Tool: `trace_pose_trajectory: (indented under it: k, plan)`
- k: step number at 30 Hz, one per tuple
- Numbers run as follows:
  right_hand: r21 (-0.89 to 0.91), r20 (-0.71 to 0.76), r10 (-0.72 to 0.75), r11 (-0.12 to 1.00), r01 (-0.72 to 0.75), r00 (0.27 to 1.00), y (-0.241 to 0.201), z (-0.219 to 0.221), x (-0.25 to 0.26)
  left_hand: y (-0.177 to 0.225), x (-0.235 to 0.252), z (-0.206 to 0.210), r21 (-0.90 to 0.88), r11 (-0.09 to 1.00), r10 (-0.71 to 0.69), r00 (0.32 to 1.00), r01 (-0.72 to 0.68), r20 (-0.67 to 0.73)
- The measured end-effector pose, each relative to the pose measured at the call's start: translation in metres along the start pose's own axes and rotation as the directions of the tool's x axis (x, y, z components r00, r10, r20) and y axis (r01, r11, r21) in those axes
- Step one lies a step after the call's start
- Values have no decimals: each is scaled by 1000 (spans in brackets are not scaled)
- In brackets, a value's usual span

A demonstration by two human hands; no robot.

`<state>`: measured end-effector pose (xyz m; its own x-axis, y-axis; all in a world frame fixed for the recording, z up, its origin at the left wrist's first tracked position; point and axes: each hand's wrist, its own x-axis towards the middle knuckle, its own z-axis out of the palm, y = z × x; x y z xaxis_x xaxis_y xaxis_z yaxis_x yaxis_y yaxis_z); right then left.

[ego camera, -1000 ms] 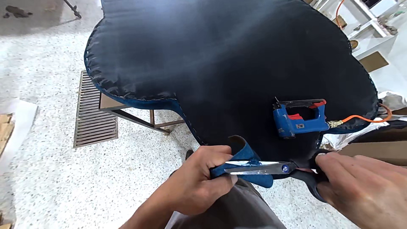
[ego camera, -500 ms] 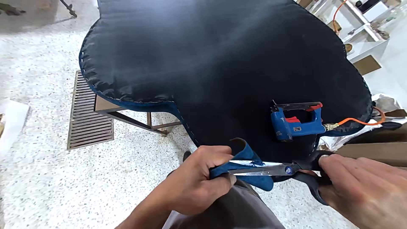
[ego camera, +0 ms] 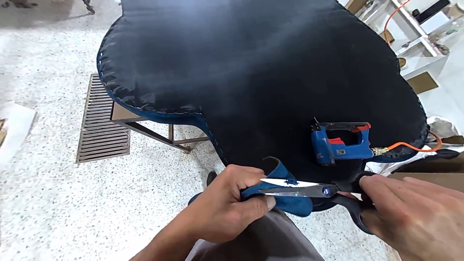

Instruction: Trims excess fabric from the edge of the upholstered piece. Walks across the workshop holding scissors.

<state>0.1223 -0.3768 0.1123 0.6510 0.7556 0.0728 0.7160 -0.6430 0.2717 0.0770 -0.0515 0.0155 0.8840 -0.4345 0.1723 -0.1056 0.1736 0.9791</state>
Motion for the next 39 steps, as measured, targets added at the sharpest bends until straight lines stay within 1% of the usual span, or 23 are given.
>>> trace_pose_trajectory:
  k: [2,7,10,14,18,22,29,33,36,39]
  plan:
    - [9,28,8,1000,-8,1000,-1,-1,1,1,-1,-1,11,1000,4,1000,-4,4]
    - [-1,-6,-18,1000,18,1000,0,0,2,1,-2,-4,19,1000,9,1000,-10,16]
    - [-5,26,-2,1000,2,1000,-1,-1,3,1,-3,-4,27,999,18,1000,-18,17]
    - [7,25,-27,1000,27,999,-2,-1,3,-2,-5,-5,28,1000,7,1000,-7,9]
    - [20,42,-15,1000,14,999,-5,-2,3,-3,-5,-6,16,1000,14,1000,-14,16]
    - [2,24,-25,1000,25,999,-3,-4,1,-3,-4,-6,31,999,11,1000,-12,28]
    - [-11,29,-1,1000,2,1000,-2,-1,-3,-7,-2,-3,22,1000,19,999,-20,37]
    - [-2,6,4,1000,-4,1000,0,0,-5,-9,-2,-3,15,1000,16,999,-17,48]
    - [-3,42,12,1000,-12,999,1,1,-4,-9,-1,-2,19,1000,15,999,-15,42]
    - [15,45,-9,1000,8,999,5,3,-3,-9,0,-2,14,1000,1,999,-1,36]
